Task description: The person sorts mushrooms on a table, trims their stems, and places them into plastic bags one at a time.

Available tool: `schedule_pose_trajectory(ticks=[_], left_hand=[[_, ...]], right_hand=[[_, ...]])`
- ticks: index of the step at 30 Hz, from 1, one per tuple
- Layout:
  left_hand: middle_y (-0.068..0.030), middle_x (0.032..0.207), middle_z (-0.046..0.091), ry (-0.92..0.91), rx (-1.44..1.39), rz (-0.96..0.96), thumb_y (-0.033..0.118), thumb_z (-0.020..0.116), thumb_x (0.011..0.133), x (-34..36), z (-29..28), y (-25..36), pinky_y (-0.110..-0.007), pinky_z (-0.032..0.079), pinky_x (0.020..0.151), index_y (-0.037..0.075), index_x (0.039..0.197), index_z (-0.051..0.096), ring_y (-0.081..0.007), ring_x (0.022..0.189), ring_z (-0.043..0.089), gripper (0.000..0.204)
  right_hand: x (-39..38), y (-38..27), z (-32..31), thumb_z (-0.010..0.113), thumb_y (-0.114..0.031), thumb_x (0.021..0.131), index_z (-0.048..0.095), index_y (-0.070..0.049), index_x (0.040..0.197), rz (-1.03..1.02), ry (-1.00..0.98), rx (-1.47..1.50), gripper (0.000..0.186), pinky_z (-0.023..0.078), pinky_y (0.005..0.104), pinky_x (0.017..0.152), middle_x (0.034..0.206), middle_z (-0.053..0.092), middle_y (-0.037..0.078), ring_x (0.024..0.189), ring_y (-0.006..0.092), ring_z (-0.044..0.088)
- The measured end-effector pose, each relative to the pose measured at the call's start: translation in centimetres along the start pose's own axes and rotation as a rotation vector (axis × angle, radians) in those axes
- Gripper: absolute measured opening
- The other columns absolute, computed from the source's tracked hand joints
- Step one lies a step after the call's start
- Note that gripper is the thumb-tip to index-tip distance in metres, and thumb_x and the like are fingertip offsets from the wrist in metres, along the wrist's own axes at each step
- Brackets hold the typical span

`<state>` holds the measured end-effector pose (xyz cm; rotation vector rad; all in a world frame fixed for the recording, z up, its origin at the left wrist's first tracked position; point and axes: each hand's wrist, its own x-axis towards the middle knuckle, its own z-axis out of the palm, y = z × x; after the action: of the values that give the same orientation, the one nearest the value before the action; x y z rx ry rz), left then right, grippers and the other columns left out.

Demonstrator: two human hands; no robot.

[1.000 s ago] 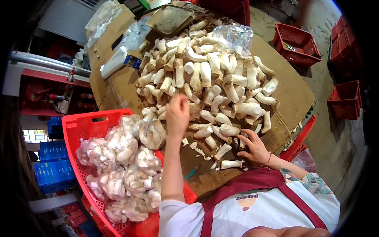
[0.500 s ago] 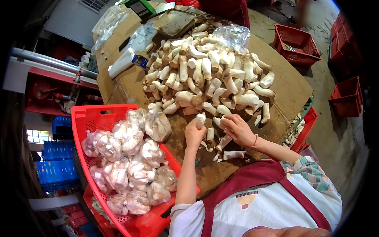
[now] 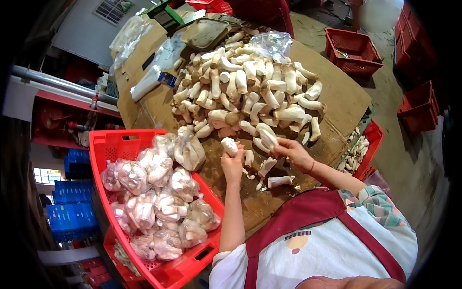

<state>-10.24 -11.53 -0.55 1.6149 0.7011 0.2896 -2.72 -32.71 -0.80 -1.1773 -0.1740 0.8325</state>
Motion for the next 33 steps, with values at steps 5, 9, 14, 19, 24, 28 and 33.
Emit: schedule_pose_trajectory(ticks=[5,9,14,19,24,28,33], left_hand=[[-0.0198,0.091,0.063,0.007,0.761,0.112,0.029,0.073,0.074,0.0,0.1,-2.7,-0.044,0.048,0.076,0.000,0.093,0.058,-0.0387,0.086,0.061,0.038],[-0.0209,0.094,0.062,0.101,0.878,0.224,0.030,0.077,0.069,-0.8,1.7,-4.7,-0.044,0.047,0.078,0.000,0.094,0.058,-0.0387,0.090,0.060,0.043],[-0.0183,0.090,0.064,-0.012,0.862,0.251,0.024,0.077,0.068,-0.8,0.6,-5.3,-0.044,0.048,0.075,0.001,0.092,0.059,-0.0375,0.084,0.062,0.038],[-0.0173,0.091,0.064,-0.307,0.637,0.256,0.009,0.071,0.069,-5.1,2.9,-1.3,-0.044,0.048,0.074,0.006,0.099,0.058,-0.0377,0.086,0.061,0.033],[-0.0167,0.091,0.062,-0.273,0.804,0.537,-0.003,0.056,0.075,-6.8,3.5,-5.3,-0.048,0.047,0.072,0.009,0.106,0.051,-0.0388,0.087,0.059,0.033],[-0.0161,0.093,0.064,-0.200,0.652,0.330,0.004,0.066,0.076,-7.7,2.9,-4.1,-0.042,0.049,0.071,0.008,0.104,0.053,-0.0350,0.086,0.063,0.031],[-0.0085,0.097,0.064,-0.012,0.301,0.007,0.008,0.075,0.075,-9.0,0.7,-2.5,-0.032,0.049,0.077,0.006,0.105,0.055,-0.0189,0.091,0.063,0.037]], right_hand=[[-3.1,-2.7,-5.7,0.054,-0.020,0.096,0.063,-0.004,0.099,-0.158,0.260,-0.052,0.019,0.047,0.0263,0.077,0.091,0.066,0.004,0.081,0.0107,0.060],[-5.9,-2.3,-16.0,0.052,-0.021,0.097,0.063,-0.005,0.100,-0.470,0.596,0.161,0.020,0.048,0.0263,0.075,0.093,0.067,0.006,0.082,0.0135,0.061],[-13.2,0.5,-32.4,0.058,-0.030,0.093,0.062,-0.003,0.100,-0.431,1.030,0.369,0.028,0.046,0.0253,0.069,0.091,0.066,0.005,0.078,0.0114,0.059],[-13.6,2.9,-32.3,0.063,-0.027,0.090,0.053,0.002,0.123,-0.499,1.678,-0.378,0.046,0.047,0.0280,0.080,0.107,0.055,0.012,0.094,0.0196,0.056],[-7.5,-1.0,-13.2,0.061,-0.011,0.084,0.061,-0.005,0.111,-0.560,0.890,-0.854,0.027,0.044,0.0320,0.091,0.117,0.058,0.011,0.109,0.0261,0.054],[-2.6,0.2,-4.5,0.066,-0.009,0.078,0.062,-0.005,0.107,-0.719,0.316,-1.130,0.030,0.044,0.0403,0.093,0.115,0.057,0.016,0.108,0.0341,0.053],[1.7,3.7,0.8,0.076,-0.030,0.068,0.056,-0.019,0.117,-0.705,0.242,-1.490,0.054,0.040,0.0428,0.089,0.120,0.044,0.016,0.108,0.0335,0.044]])
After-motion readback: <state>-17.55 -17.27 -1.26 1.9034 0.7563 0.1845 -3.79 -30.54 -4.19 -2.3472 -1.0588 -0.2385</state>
